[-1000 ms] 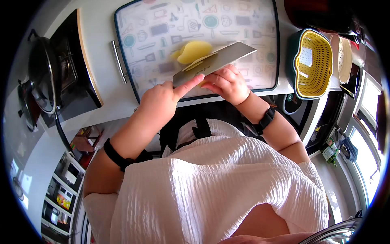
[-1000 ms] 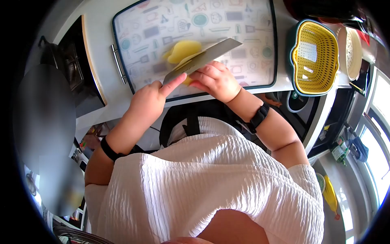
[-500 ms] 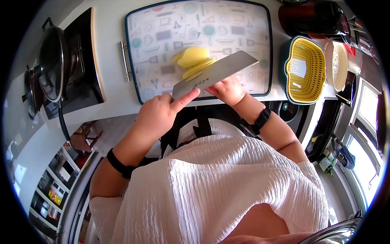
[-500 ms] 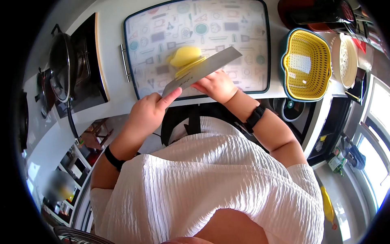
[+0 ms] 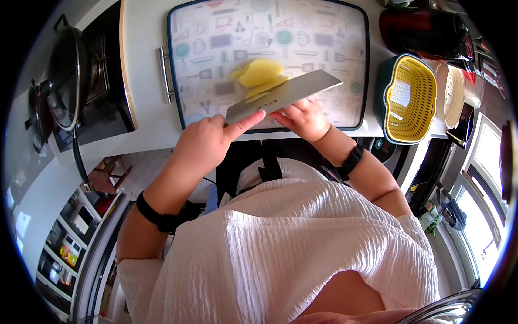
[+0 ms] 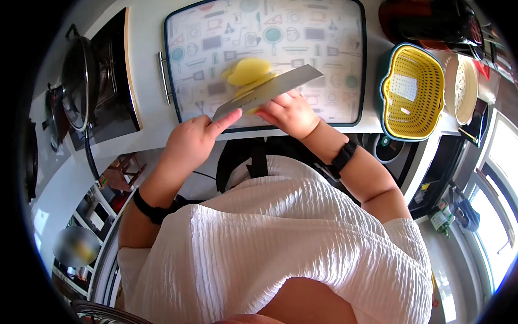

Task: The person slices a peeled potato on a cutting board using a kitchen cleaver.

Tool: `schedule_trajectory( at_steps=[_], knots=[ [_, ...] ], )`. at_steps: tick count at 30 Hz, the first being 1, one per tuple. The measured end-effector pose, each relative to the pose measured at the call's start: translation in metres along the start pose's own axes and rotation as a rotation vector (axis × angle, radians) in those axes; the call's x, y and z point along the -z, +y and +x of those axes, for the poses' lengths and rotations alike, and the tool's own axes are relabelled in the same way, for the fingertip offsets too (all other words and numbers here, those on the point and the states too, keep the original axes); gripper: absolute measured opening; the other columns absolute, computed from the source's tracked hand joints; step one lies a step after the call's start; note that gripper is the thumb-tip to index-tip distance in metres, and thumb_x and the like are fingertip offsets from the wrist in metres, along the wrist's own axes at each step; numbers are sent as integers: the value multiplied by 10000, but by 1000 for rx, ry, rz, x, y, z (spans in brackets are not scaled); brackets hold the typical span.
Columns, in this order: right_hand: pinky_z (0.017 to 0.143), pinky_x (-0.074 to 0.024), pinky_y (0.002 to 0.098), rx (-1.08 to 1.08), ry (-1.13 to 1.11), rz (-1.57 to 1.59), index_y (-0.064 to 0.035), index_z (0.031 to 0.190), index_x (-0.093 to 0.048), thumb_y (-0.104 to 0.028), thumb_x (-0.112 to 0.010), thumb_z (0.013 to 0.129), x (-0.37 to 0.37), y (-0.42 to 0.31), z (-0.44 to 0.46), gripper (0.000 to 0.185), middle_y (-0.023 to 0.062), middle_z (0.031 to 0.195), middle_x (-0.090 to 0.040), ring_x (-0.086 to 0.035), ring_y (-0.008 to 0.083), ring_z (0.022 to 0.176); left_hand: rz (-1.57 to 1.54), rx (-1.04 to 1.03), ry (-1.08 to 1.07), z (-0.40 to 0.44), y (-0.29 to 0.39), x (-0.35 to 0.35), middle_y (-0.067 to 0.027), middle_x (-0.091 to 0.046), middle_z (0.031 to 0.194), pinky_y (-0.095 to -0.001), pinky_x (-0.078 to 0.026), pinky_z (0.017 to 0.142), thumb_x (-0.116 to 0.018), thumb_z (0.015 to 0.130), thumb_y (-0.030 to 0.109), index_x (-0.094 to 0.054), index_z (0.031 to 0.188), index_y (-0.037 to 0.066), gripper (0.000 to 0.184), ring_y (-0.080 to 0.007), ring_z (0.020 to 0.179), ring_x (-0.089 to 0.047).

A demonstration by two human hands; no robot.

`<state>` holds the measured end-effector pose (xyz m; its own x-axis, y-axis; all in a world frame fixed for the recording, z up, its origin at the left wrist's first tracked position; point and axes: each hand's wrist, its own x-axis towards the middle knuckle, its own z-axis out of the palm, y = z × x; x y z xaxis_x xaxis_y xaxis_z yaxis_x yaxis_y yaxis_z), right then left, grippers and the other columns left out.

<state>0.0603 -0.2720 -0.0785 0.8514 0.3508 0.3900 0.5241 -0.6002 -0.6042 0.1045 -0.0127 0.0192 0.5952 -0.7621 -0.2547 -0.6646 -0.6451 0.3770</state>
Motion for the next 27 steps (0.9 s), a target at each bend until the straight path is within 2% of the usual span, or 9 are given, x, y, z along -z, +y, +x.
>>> schedule_trajectory(
  at_steps=[9, 12, 15, 18, 27],
  knots=[
    [840, -527, 384, -5, 6, 25, -118, 1054, -697, -156, -797, 734, 1, 0, 2, 338, 43, 1045, -633, -602, 266, 942, -38, -23, -50, 10, -22, -22, -134, -530, 701, -415, -517, 574, -521, 871, 11, -482, 1447, 333, 661, -323, 619, -599],
    [828, -533, 384, -9, 12, 10, -119, 1050, -696, -161, -807, 726, -1, 0, 1, 345, 44, 1033, -627, -602, 264, 933, -80, 29, -64, 17, -26, -19, -145, -551, 697, -415, -516, 579, -520, 870, 12, -473, 1453, 329, 666, -325, 620, -603],
    [821, -531, 380, -12, 7, 3, -122, 1045, -698, -148, -825, 707, 0, -1, 2, 363, 41, 1033, -622, -603, 260, 937, -131, -3, 44, 22, -40, -18, -137, -551, 650, -408, -512, 529, -535, 838, -22, -411, 1490, 370, 771, -301, 543, -582],
    [819, -525, 376, -28, 4, 8, -125, 1044, -699, -130, -838, 692, 0, -1, -1, 378, 36, 1040, -619, -604, 257, 944, -319, 32, 104, 20, -35, -15, -154, -583, 712, -409, -512, 581, -585, 830, -23, -485, 1446, 252, 682, -323, 607, -594],
    [834, -534, 392, -32, -7, 6, -126, 1083, -689, -155, -806, 731, 1, -1, 1, 373, 50, 1070, -627, -604, 268, 960, -31, -20, 109, -7, -11, 6, -71, -531, 708, -369, -501, 547, -641, 822, -8, -571, 1373, 258, 617, -269, 609, -580]
  ],
)
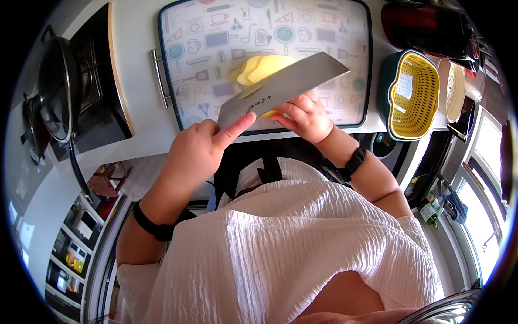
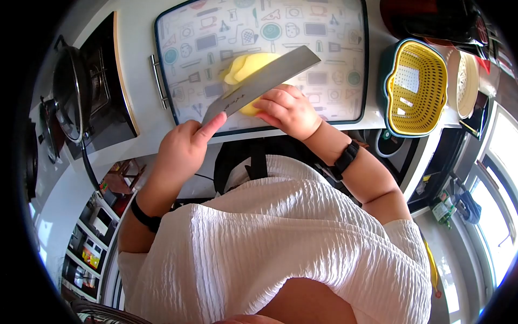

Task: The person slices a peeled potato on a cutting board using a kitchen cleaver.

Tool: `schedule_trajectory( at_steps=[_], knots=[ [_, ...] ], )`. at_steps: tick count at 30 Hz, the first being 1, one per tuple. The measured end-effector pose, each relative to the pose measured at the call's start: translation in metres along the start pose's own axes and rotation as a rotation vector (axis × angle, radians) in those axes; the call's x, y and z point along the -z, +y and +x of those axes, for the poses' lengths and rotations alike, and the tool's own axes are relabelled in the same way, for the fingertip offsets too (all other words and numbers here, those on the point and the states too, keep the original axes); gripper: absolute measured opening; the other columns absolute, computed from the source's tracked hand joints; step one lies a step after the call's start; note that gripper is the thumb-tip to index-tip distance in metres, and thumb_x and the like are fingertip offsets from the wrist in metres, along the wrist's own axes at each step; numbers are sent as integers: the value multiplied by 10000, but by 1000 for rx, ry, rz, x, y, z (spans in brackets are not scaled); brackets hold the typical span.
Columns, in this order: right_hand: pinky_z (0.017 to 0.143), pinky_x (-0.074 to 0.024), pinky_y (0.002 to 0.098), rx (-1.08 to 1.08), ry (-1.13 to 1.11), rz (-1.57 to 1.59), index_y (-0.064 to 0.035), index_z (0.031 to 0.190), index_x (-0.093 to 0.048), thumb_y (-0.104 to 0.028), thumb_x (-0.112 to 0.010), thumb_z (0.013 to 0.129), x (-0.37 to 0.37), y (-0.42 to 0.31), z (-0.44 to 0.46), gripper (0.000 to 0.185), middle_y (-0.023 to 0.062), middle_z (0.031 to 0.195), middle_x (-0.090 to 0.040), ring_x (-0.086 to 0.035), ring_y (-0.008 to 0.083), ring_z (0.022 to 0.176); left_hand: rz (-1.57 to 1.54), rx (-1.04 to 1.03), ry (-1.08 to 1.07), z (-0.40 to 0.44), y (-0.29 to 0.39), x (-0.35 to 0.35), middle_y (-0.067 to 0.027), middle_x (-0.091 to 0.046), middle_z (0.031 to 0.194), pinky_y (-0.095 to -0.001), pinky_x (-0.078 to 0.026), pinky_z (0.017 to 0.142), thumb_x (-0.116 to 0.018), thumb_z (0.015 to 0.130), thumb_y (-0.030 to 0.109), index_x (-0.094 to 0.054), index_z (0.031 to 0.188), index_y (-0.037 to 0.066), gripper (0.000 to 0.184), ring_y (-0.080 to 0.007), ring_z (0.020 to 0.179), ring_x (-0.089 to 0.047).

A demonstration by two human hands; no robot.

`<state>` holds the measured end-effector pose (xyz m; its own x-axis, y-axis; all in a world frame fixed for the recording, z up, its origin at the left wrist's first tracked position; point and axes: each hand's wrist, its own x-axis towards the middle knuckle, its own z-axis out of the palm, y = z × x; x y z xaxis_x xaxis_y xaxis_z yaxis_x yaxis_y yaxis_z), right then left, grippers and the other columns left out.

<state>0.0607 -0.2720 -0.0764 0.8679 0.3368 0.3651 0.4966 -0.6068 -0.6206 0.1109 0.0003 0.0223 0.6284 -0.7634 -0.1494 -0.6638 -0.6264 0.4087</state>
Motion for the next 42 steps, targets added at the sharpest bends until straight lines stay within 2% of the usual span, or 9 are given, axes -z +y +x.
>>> schedule_trajectory(
  at_steps=[2, 5, 9, 12, 15, 18, 27, 30, 42],
  knots=[
    [850, -532, 398, -9, -16, -11, -122, 1100, -685, -153, -800, 735, -1, 0, -3, 384, 60, 1090, -631, -608, 279, 986, -56, -26, -9, -3, 0, 1, -76, -532, 715, -368, -499, 546, -650, 830, 13, -576, 1368, 260, 596, -268, 615, -580],
    [871, -521, 420, -26, -29, 52, -69, 1111, -688, -78, -812, 719, -2, 0, -5, 411, 103, 1135, -655, -633, 318, 1011, -102, -41, -58, -6, 4, 7, -82, -530, 728, -365, -495, 545, -654, 851, 47, -581, 1360, 280, 565, -267, 626, -581],
    [916, -510, 419, -151, -187, 104, -111, 1179, -661, -155, -775, 734, -3, -1, -8, 461, 90, 1183, -620, -594, 324, 1102, -77, -47, -140, -10, 11, 14, -87, -512, 734, -359, -485, 535, -643, 885, 84, -583, 1355, 318, 529, -265, 620, -570],
    [941, -498, 423, -216, -226, 177, -118, 1210, -652, -162, -767, 738, -4, -3, -8, 488, 88, 1223, -605, -582, 321, 1129, -33, -32, -189, -9, 19, 21, -88, -486, 721, -356, -485, 538, -640, 876, 79, -570, 1368, 348, 565, -263, 605, -555],
    [953, -493, 427, -100, -172, 22, -121, 1227, -645, -171, -767, 741, -5, -2, -9, 503, 89, 1246, -595, -576, 321, 1140, -32, -42, -169, -11, 20, 17, -84, -470, 720, -357, -487, 544, -639, 857, 67, -548, 1391, 358, 615, -262, 599, -544],
    [957, -494, 429, -66, -134, -21, -120, 1232, -641, -176, -772, 742, -2, -3, -5, 511, 94, 1254, -590, -579, 326, 1133, -19, -74, -103, -12, 19, 11, -60, -397, 673, -333, -484, 495, -591, 827, 52, -410, 1481, 445, 784, -213, 543, -488],
    [946, -500, 436, -83, -101, -34, -115, 1210, -653, -144, -790, 730, -6, -1, -12, 500, 96, 1204, -614, -598, 325, 1109, -25, -54, -141, -6, 20, 17, -87, -437, 677, -346, -492, 504, -590, 832, 46, -394, 1491, 439, 791, -234, 555, -523],
    [938, -503, 441, -57, -72, 0, -114, 1183, -667, -122, -803, 707, -4, -2, -7, 495, 92, 1176, -626, -610, 326, 1086, -26, -24, -190, -3, 22, 22, -91, -468, 723, -364, -492, 550, -610, 850, 42, -539, 1402, 363, 643, -268, 600, -542],
    [843, -526, 432, -79, -65, 4, -128, 1123, -680, -124, -834, 666, -7, 0, -13, 483, 73, 1158, -617, -622, 317, 1035, -26, -13, -250, 2, 24, 25, -114, -491, 732, -380, -504, 558, -606, 853, 34, -523, 1417, 351, 653, -291, 610, -571]
  ],
)
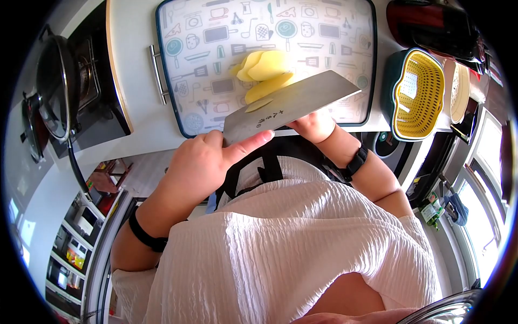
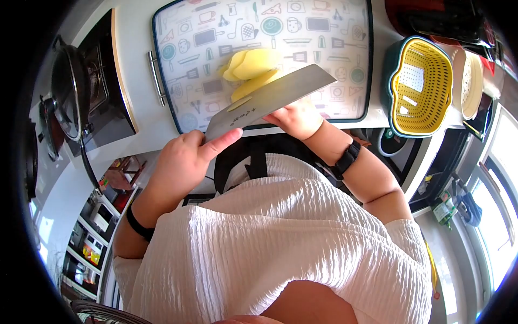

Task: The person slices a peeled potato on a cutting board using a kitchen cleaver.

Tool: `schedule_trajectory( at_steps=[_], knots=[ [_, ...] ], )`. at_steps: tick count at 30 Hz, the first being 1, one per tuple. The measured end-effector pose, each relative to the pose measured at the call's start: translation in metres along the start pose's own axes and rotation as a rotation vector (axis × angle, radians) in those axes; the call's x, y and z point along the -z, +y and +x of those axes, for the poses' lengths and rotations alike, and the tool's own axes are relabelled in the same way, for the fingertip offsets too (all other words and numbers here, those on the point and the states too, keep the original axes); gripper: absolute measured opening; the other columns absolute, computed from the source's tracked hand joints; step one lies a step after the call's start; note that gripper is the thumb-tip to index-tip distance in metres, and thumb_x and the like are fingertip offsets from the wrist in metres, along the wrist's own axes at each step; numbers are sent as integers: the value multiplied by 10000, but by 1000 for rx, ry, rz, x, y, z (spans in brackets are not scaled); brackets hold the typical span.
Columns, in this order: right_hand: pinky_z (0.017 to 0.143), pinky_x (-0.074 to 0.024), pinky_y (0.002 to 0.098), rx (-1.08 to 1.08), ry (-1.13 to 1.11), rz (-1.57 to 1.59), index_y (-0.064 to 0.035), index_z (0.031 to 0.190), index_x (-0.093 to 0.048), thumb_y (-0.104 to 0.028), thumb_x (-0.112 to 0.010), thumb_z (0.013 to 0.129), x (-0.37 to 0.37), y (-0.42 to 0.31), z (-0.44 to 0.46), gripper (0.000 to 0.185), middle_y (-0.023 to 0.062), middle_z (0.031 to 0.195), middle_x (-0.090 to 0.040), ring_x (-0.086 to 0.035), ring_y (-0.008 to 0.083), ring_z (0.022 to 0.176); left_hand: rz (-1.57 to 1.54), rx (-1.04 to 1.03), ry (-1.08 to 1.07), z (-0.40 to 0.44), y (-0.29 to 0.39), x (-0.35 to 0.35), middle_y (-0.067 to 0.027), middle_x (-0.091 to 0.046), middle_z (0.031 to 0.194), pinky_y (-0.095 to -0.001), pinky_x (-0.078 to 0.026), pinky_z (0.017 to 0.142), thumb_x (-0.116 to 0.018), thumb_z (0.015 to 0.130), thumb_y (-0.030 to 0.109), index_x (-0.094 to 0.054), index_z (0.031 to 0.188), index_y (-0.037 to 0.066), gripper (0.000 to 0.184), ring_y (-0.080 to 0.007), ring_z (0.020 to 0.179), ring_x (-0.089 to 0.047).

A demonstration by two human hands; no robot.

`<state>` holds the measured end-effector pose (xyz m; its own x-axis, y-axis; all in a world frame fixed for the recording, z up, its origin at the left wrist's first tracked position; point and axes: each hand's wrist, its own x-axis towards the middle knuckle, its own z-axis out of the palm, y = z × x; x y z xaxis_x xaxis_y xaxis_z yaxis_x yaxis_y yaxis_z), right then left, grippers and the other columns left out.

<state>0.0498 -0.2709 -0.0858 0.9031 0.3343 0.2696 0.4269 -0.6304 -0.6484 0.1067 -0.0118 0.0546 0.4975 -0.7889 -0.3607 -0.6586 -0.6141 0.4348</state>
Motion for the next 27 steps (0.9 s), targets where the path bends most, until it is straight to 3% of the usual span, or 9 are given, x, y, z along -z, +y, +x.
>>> schedule_trajectory(
  at_steps=[5, 18, 23, 27],
  knots=[
    [839, -515, 434, 36, 21, 28, -88, 1054, -693, -99, -824, 689, 0, 5, -5, 388, 98, 1118, -650, -631, 338, 996, 1, -12, 17, 6, -5, -7, -117, -492, 723, -383, -503, 544, -608, 846, 30, -522, 1420, 329, 653, -293, 597, -572],
    [879, -505, 420, 87, 90, -28, -95, 1060, -695, -196, -862, 668, 2, 0, 6, 439, 58, 1105, -609, -616, 293, 1015, 0, -5, -30, 38, -24, -34, -142, -521, 681, -399, -514, 541, -560, 864, 11, -454, 1461, 373, 706, -322, 576, -595],
    [845, -536, 364, 93, 98, -34, -114, 1051, -698, -227, -826, 703, 1, 1, 7, 387, 34, 1078, -631, -605, 247, 966, -79, -30, 67, 36, -43, -47, -140, -521, 681, -401, -516, 547, -552, 868, 4, -473, 1447, 359, 685, -318, 580, -592],
    [843, -533, 383, 79, 81, -26, -111, 1067, -696, -202, -830, 707, 3, -1, 7, 394, 46, 1084, -629, -612, 260, 967, -83, -34, 142, 35, -42, -44, -126, -530, 690, -400, -516, 545, -571, 862, 6, -491, 1436, 336, 667, -310, 583, -588]
  ],
)
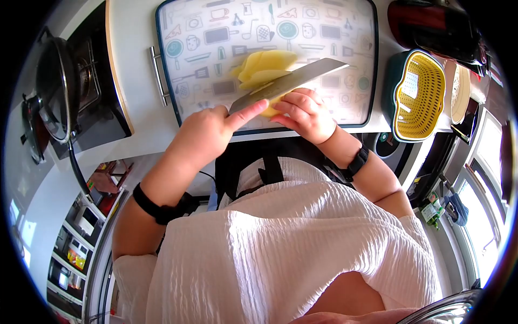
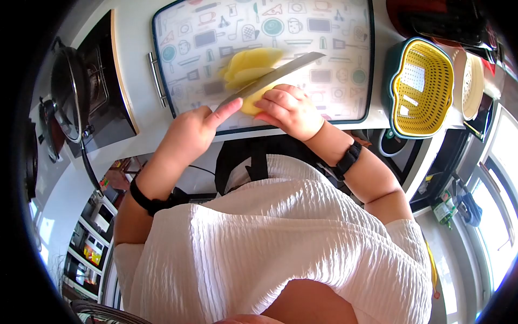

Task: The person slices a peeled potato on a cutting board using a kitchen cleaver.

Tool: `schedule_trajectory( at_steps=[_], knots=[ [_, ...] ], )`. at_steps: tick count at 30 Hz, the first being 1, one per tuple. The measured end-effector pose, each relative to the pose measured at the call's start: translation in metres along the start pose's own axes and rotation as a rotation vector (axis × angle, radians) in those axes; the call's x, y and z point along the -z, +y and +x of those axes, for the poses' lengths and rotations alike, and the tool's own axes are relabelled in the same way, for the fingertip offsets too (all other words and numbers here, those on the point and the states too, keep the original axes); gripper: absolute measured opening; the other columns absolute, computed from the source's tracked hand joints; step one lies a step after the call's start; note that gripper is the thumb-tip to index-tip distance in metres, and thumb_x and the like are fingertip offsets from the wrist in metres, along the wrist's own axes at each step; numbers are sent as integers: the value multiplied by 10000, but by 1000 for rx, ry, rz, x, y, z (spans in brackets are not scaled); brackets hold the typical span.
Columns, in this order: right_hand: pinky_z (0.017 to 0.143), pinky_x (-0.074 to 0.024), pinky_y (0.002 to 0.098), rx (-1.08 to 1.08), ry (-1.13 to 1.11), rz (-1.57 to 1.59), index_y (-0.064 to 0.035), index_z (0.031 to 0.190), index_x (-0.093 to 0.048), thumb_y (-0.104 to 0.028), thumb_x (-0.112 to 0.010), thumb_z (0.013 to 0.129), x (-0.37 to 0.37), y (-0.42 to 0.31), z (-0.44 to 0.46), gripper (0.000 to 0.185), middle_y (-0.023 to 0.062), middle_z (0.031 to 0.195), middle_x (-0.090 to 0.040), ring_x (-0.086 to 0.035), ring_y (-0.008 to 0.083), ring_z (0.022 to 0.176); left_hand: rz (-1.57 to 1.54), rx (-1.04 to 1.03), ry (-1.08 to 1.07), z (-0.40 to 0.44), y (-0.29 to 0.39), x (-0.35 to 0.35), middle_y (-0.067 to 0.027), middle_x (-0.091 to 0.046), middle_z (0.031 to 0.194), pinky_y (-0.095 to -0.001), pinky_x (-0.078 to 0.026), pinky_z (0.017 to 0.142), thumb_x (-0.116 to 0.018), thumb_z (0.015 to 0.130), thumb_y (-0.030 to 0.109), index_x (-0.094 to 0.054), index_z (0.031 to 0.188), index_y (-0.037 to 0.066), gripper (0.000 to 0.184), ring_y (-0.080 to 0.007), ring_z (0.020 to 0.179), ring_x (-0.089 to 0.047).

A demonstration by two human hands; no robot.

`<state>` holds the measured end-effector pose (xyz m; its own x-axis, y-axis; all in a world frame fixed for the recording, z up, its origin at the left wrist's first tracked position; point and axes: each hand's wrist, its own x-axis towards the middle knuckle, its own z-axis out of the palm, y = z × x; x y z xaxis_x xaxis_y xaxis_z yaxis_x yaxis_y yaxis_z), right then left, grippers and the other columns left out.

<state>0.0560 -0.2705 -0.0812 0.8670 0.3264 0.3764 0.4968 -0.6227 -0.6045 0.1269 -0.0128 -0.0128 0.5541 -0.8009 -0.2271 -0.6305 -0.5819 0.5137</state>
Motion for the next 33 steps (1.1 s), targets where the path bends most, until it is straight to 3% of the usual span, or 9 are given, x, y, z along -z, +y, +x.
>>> schedule_trajectory(
  at_steps=[6, 20, 23, 26, 30, 33],
  knots=[
    [874, -521, 436, -49, -99, 70, -105, 1096, -681, -138, -824, 694, 3, 2, -5, 428, 88, 1125, -638, -619, 324, 1058, 18, -60, -84, -17, 32, 37, -105, -520, 714, -389, -503, 522, -623, 847, 32, -505, 1430, 313, 658, -292, 595, -583],
    [842, -524, 431, -72, -89, 51, -109, 1091, -689, -132, -821, 676, 1, 1, -8, 436, 54, 1088, -650, -629, 313, 1024, 46, -7, -132, -25, 45, 48, -123, -489, 711, -380, -510, 535, -602, 850, 22, -504, 1434, 310, 658, -292, 580, -572],
    [842, -524, 430, -71, -80, 30, -117, 1107, -685, -134, -823, 675, 0, 1, -9, 453, 53, 1108, -645, -630, 311, 1025, 79, -43, -100, -26, 42, 43, -105, -474, 656, -347, -517, 500, -602, 834, 48, -384, 1510, 376, 782, -237, 527, -562],
    [840, -524, 431, -63, -73, 10, -123, 1119, -680, -137, -824, 673, -1, 1, -11, 468, 53, 1126, -640, -631, 310, 1025, 74, -40, -104, -25, 41, 43, -107, -475, 654, -350, -517, 495, -602, 833, 48, -383, 1510, 378, 785, -239, 523, -563],
    [846, -519, 432, -57, -101, 47, -130, 1129, -680, -149, -824, 679, 1, 3, -10, 473, 49, 1127, -639, -623, 306, 1043, 36, 11, -175, -22, 45, 49, -126, -504, 718, -386, -513, 549, -598, 852, 20, -504, 1433, 304, 653, -299, 599, -581],
    [846, -520, 424, -40, -119, 78, -91, 1105, -689, -86, -810, 704, 4, 4, -10, 419, 93, 1135, -646, -636, 325, 1020, 28, -2, -156, -19, 41, 42, -124, -508, 711, -391, -513, 550, -601, 851, 16, -497, 1437, 299, 659, -302, 597, -583]
  ],
)
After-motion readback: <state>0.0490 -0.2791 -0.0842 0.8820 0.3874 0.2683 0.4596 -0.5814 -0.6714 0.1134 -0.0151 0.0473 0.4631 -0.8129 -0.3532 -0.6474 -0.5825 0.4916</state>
